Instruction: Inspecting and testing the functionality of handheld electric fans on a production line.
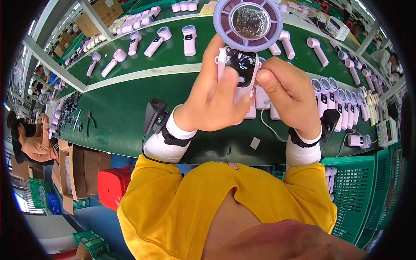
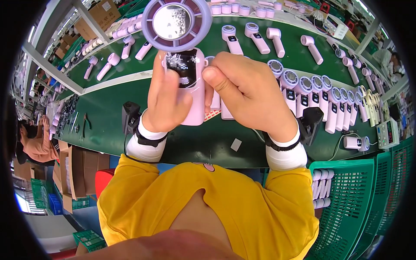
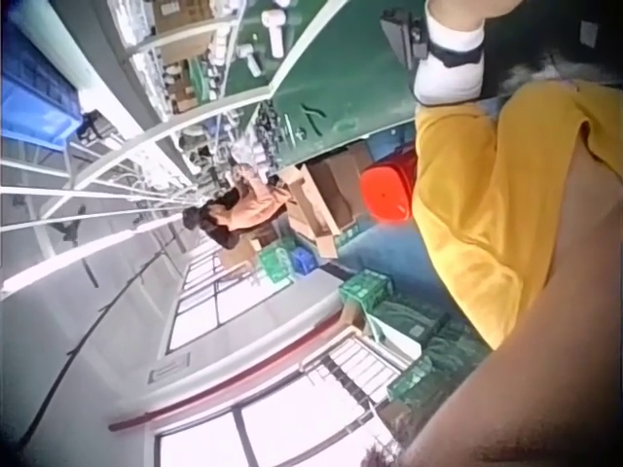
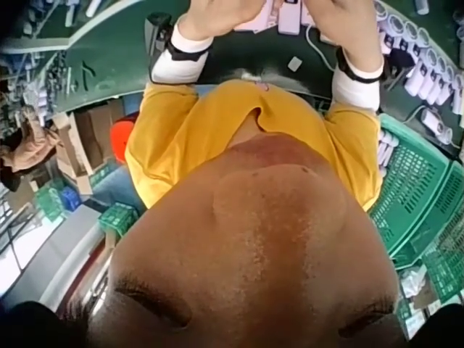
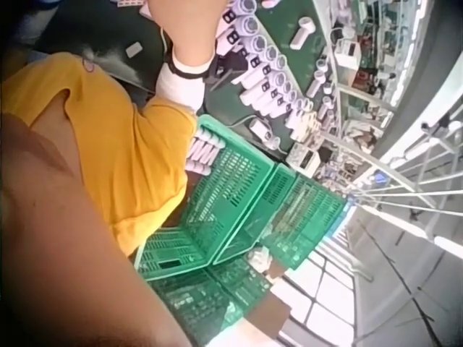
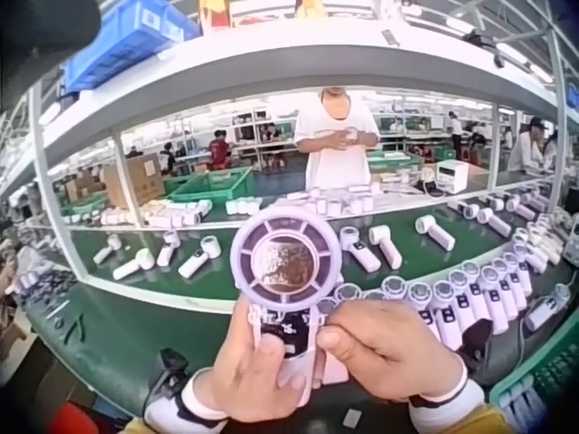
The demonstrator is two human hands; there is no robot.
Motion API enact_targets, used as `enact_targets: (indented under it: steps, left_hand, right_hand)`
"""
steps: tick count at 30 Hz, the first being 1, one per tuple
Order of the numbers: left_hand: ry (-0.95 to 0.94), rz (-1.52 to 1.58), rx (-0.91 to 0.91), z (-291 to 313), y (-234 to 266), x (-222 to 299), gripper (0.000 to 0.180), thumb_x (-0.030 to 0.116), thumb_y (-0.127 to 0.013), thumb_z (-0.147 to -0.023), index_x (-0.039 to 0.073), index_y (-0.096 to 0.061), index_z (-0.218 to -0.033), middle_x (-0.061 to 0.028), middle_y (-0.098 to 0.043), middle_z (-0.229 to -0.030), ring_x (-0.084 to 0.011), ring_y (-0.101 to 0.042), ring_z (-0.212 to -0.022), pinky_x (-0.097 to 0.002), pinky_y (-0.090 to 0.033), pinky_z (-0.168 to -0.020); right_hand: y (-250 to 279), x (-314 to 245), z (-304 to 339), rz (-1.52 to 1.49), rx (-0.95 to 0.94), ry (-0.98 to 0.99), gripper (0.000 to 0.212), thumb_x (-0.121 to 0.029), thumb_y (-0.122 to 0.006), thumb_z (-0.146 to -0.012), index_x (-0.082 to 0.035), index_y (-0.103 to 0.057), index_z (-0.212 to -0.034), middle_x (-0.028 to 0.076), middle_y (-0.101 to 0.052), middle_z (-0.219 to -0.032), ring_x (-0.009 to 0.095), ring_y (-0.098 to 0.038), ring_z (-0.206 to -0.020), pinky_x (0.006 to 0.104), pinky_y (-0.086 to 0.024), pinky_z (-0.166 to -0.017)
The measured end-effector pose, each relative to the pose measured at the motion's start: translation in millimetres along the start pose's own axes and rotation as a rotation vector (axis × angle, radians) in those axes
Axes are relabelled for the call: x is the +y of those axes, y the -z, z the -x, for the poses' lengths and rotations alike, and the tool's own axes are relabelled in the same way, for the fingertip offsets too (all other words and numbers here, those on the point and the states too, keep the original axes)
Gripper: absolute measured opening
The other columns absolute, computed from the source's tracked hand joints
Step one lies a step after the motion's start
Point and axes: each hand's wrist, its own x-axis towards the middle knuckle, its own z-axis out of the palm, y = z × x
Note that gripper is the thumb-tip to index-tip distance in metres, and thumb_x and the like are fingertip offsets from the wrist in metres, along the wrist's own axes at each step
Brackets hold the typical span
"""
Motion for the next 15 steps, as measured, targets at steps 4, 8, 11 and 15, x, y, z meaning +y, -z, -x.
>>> enact_targets:
  steps: [4, 8, 11, 15]
  left_hand:
    - [-0.03, -0.017, 0.134, 3, -8, 3, 0.048, -0.003, -0.049, -0.072, -0.01, -0.029, -0.115, -0.0279, -0.036, -0.11, -0.0316, -0.048, -0.088, -0.039, -0.043, -0.077]
    - [0.106, 0.311, 0.377, 8, 24, 9, 0.043, 0.003, -0.05, -0.073, -0.007, -0.034, -0.112, -0.0166, -0.049, -0.092, -0.0201, -0.049, -0.072, -0.0348, -0.046, -0.062]
    - [-0.278, 0.464, 0.446, 28, 31, 59, 0.047, 0.019, -0.05, -0.077, 0.001, -0.032, -0.116, -0.0136, -0.046, -0.094, -0.0206, -0.049, -0.076, -0.0369, -0.045, -0.064]
    - [-0.657, -0.142, 0.72, 50, -1, 78, 0.044, 0.032, -0.052, -0.079, 0.01, -0.035, -0.113, -0.0087, -0.045, -0.091, -0.0193, -0.047, -0.069, -0.0337, -0.041, -0.056]
  right_hand:
    - [2, -7, 2, -0.055, -0.052, 0.005, 0.021, -0.017, -0.049, -0.084, -0.001, -0.052, -0.071, 0.009, -0.049, -0.06, 0.02, -0.047, -0.052, 0.027, -0.037, -0.048]
    - [17, -5, 12, 0.089, 0.276, 0.025, 0.019, -0.017, -0.051, -0.084, 0.0, -0.055, -0.076, 0.005, -0.051, -0.061, 0.012, -0.043, -0.052, 0.0232, -0.035, -0.048]
    - [33, -8, 9, -0.006, 0.533, -0.043, 0.017, -0.015, -0.052, -0.083, 0.001, -0.057, -0.082, 0.0, -0.054, -0.065, 0.006, -0.04, -0.053, 0.0199, -0.032, -0.049]
    - [38, 0, 11, -0.111, 0.762, -0.026, 0.017, -0.016, -0.05, -0.085, 0.0, -0.057, -0.081, -0.003, -0.049, -0.065, 0.003, -0.033, -0.054, 0.0156, -0.025, -0.051]
